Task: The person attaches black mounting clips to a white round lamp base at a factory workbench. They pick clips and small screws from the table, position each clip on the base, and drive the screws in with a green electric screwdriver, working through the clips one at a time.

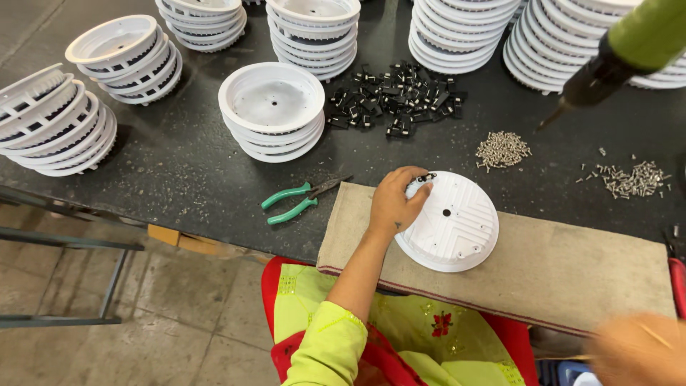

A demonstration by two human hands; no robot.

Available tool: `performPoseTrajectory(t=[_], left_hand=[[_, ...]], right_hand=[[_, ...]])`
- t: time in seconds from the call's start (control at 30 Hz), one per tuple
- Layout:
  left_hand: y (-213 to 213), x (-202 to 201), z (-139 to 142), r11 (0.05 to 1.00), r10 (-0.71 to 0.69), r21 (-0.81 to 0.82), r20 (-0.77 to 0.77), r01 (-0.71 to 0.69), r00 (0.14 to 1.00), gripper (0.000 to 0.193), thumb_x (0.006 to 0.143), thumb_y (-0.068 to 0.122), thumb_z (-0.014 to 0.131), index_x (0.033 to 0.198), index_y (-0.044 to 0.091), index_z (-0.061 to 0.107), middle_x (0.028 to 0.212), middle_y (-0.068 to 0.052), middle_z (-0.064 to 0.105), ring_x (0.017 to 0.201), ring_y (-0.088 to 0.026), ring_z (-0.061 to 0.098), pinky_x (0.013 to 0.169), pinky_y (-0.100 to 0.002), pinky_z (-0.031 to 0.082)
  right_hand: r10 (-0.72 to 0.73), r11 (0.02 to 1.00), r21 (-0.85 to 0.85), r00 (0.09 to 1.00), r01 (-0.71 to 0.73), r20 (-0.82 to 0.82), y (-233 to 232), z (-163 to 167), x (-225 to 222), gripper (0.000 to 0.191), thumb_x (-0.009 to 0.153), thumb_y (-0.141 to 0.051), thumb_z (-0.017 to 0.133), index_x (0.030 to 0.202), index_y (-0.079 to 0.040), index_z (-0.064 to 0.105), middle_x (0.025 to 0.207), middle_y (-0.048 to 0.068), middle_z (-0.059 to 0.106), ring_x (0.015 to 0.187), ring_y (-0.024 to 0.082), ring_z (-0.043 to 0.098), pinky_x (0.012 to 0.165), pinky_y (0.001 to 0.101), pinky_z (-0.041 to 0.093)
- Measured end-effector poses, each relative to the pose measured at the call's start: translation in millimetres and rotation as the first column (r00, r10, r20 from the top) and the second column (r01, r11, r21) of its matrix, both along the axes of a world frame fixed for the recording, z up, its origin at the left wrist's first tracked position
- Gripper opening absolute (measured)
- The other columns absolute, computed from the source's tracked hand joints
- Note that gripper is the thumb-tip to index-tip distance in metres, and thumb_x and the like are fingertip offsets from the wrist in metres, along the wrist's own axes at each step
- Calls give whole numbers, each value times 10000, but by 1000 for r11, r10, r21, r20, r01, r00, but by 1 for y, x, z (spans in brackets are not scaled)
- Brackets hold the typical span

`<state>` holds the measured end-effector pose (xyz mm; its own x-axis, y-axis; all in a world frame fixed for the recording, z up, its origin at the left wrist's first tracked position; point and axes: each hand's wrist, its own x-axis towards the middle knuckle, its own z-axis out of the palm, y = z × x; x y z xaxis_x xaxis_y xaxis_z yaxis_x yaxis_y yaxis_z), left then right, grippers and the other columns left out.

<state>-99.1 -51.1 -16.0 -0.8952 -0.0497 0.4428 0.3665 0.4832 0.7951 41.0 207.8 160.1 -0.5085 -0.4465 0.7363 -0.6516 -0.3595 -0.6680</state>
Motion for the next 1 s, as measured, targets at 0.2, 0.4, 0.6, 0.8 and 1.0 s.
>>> performPoseTrajectory(t=[0.2,0.4,0.6,0.8,1.0], left_hand=[[0,1,-2,1000,4,12,59,-4,998,239,888,226,726,1079,84,732,1104,-79,730,1051,-287,679,926,-378,539],[0,-2,-4,1000,2,7,12,-2,1000,238,881,225,727,1067,77,730,1112,-80,732,1068,-291,676,945,-384,532],[1,0,-1,1000,5,15,37,-5,999,246,891,237,705,1079,82,738,1126,-82,730,1077,-291,675,947,-385,528],[2,5,5,998,60,1,24,-60,998,251,886,232,691,1086,87,738,1122,-84,731,1079,-295,679,952,-387,529],[6,12,4,980,126,130,165,-148,978,486,898,335,725,1300,75,640,1233,-119,726,1117,-284,703,956,-374,554]], right_hand=[[-664,725,556,627,407,407,12,-129,-37,139,907,-103,713,951,21,666,783,26,615,723,102,562,645,245,449],[-816,577,551,402,603,415,21,-211,-55,128,972,-109,716,1015,-1,663,775,8,629,649,72,563,590,213,442],[-832,555,545,399,628,386,21,-218,-51,129,984,-113,730,1018,3,684,797,6,631,683,59,547,608,206,430],[-850,527,556,407,643,335,15,-213,-54,146,993,-131,731,1017,5,685,802,4,633,677,57,541,608,209,433],[-847,530,533,439,659,300,16,-211,-58,149,980,-145,730,994,-6,679,770,-3,627,647,54,530,579,215,417]])
